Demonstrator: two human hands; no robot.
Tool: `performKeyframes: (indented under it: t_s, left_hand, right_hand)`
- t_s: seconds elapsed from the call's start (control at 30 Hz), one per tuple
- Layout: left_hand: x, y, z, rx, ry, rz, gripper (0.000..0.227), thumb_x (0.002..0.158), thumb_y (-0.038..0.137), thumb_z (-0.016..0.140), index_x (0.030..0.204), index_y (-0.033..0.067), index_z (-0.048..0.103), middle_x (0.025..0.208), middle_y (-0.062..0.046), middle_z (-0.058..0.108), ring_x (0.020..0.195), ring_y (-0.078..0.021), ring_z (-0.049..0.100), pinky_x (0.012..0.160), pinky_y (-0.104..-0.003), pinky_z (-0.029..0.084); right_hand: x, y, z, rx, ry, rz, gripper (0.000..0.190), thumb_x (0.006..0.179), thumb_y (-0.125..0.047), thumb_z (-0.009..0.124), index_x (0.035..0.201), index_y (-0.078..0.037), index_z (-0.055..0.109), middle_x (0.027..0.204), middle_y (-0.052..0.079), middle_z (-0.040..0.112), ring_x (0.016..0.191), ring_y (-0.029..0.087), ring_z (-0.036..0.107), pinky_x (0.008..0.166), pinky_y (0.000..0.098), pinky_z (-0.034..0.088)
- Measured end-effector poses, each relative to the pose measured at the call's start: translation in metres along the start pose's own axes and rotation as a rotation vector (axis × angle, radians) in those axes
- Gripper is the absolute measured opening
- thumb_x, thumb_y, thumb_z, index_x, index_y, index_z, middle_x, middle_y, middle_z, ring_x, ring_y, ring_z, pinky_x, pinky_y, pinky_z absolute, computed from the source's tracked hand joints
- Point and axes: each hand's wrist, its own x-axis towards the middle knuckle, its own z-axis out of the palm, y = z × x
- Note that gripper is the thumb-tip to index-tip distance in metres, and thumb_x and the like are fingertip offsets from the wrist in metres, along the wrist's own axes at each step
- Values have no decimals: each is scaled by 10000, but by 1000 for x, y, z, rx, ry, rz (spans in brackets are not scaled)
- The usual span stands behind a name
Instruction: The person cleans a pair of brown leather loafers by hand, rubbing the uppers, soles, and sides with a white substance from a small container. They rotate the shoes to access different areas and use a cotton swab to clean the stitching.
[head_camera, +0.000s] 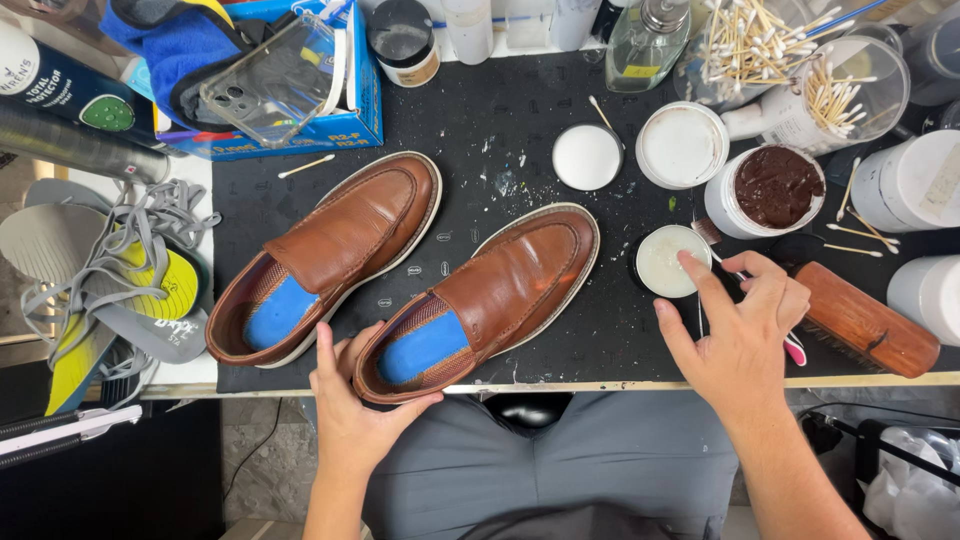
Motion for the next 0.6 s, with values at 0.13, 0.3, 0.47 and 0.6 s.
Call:
performKeyframes:
  t_s: [0.13, 0.3, 0.47, 0.6]
  left_hand:
    - [3, 1, -2, -197, 10, -86, 1463, 540, 445, 964, 1603, 11, 57, 1309, -207, 631, 1227, -285, 643, 1048, -413, 520]
    - [-2, -5, 3, -550, -1, -89, 1404, 690, 491, 919, 1647, 5, 14, 1485, -260, 502, 1366, -330, 579, 1147, -426, 490]
    - [-8, -9, 9, -488, -62, -101, 1439, 698, 524, 889, 1633, -23, -59, 1454, -265, 505, 1332, -336, 590, 1135, -427, 467]
    - [-8, -11, 12, -498, -46, -80, 1413, 757, 572, 839, 1634, -30, -90, 1479, -274, 494, 1361, -346, 565, 1164, -431, 424]
  right_hand:
    - [3, 0, 0, 10, 4, -24, 455, 907, -344, 777, 1328, -184, 714, 1336, 156, 467, 1166, 351, 353, 1044, 466, 295]
    - [3, -3, 1, 4, -1, -24, 445, 884, -351, 776, 1299, -199, 722, 1343, 158, 478, 1155, 361, 346, 1022, 471, 289]
    - [4, -8, 1, -6, -12, -36, 453, 891, -338, 778, 1318, -201, 718, 1360, 146, 481, 1181, 363, 349, 1038, 468, 297]
    - [8, -15, -1, 54, 17, -47, 435, 899, -301, 766, 1315, -182, 715, 1348, 150, 487, 1162, 353, 347, 1024, 438, 313]
